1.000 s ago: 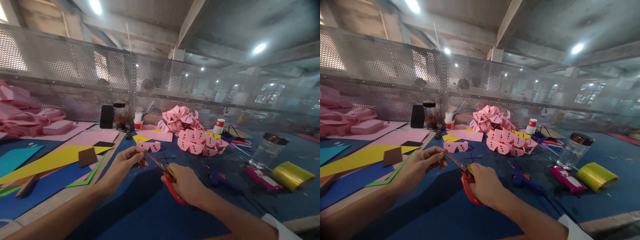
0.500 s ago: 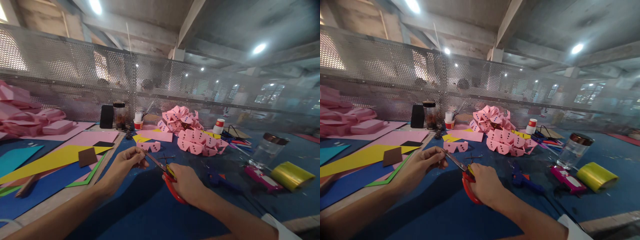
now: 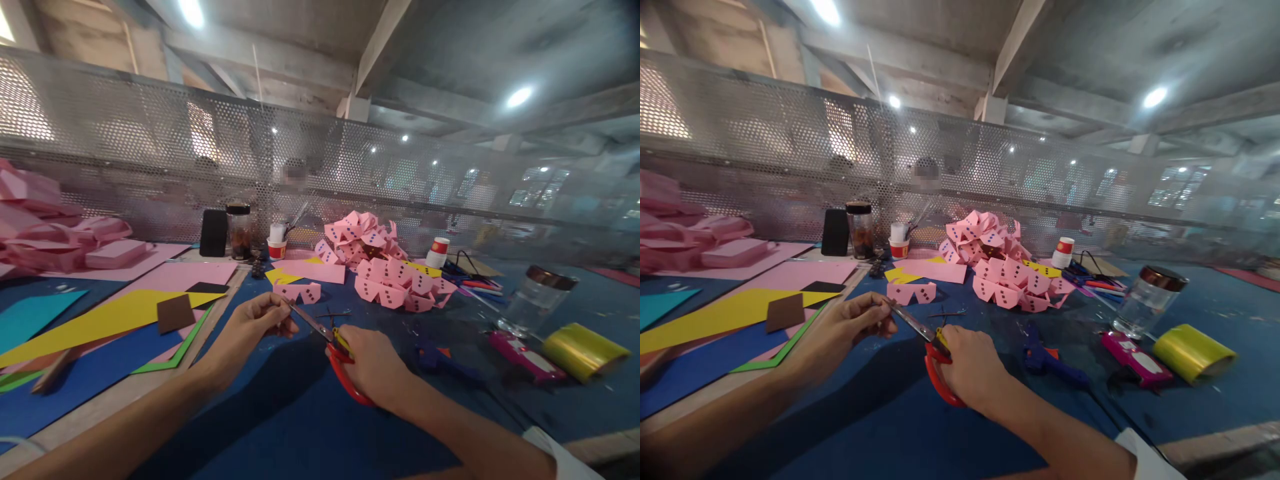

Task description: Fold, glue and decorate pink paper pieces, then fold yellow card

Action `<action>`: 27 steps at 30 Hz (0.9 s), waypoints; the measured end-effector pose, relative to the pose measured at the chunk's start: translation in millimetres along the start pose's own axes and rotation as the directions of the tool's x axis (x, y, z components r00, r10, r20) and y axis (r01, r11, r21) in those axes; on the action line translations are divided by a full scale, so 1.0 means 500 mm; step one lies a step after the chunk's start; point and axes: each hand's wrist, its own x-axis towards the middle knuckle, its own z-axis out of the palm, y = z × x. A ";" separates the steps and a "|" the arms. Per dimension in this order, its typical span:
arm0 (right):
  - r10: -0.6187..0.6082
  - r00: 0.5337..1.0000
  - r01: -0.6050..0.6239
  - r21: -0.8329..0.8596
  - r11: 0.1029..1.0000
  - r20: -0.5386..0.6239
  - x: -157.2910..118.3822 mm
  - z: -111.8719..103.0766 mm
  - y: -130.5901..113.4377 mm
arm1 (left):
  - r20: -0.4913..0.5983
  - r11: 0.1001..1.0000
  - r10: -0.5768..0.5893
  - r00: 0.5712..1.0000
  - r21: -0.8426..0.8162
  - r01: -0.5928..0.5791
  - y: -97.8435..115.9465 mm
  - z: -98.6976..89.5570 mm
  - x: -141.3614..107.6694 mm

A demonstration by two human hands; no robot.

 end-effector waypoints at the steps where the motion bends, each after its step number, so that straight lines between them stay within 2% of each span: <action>1: -0.002 1.000 0.002 0.005 1.000 0.000 0.000 0.001 0.001 | -0.001 1.000 -0.004 1.000 -0.001 0.004 0.001 0.000 0.001; 27: -0.007 0.998 0.005 0.030 1.000 0.059 0.002 0.000 0.009 | -0.006 1.000 -0.015 1.000 -0.005 0.015 0.009 0.005 -0.006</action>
